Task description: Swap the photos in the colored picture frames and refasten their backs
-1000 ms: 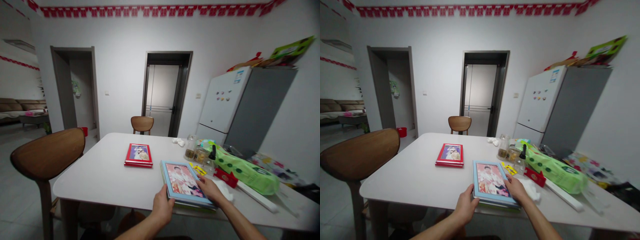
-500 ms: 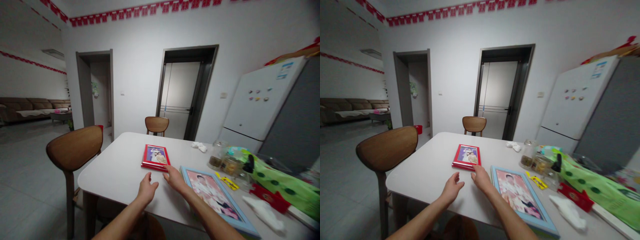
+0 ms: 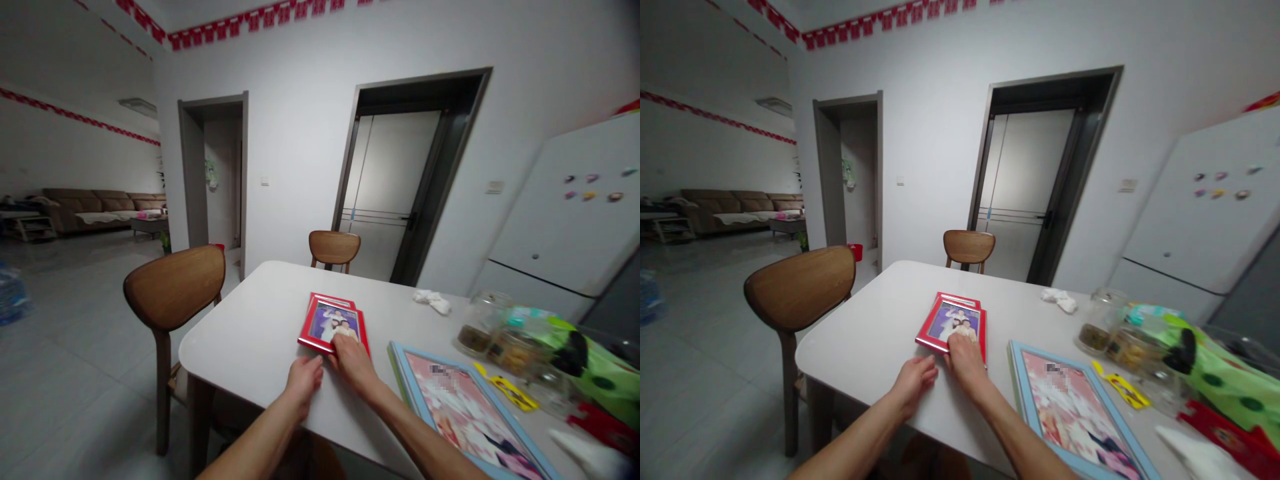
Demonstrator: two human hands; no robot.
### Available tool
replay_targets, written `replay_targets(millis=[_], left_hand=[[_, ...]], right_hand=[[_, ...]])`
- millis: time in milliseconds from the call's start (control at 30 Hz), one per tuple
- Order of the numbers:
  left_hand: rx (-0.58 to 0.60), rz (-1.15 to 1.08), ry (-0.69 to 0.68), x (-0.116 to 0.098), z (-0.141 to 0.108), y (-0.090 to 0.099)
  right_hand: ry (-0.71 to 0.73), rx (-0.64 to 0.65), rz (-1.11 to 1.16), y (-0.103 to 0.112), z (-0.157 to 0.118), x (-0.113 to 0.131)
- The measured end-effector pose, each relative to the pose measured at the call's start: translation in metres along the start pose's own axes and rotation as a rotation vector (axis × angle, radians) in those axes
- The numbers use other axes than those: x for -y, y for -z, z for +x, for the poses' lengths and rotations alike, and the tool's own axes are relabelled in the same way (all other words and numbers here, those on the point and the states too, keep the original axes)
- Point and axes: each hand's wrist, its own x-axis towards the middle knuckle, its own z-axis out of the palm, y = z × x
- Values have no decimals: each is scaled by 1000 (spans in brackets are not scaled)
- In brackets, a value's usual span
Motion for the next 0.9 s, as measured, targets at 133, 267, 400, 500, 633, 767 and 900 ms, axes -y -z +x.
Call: replay_targets(millis=[133, 267, 400, 500, 633, 767, 900], left_hand=[[-30, -131, -48, 3, -10, -7], [-27, -172, -209, -6, -26, -3], [40, -120, -387, -35, -55, 2], [129, 97, -623, -57, -87, 3], [240, 465, -871, -61, -122, 4], [376, 792, -1124, -38, -132, 12], [466, 1095, -1331, -11, -125, 16]], right_hand=[[19, 15, 68, 2, -33, 21], [-45, -93, 512, 14, -47, 30], [-293, -208, 1001, 50, -50, 30], [-486, -223, 1311, 83, -59, 32], [-542, -256, 1574, 109, -78, 32], [-572, -130, 1644, 105, -94, 26], [-620, 2, 1520, 80, -103, 17]])
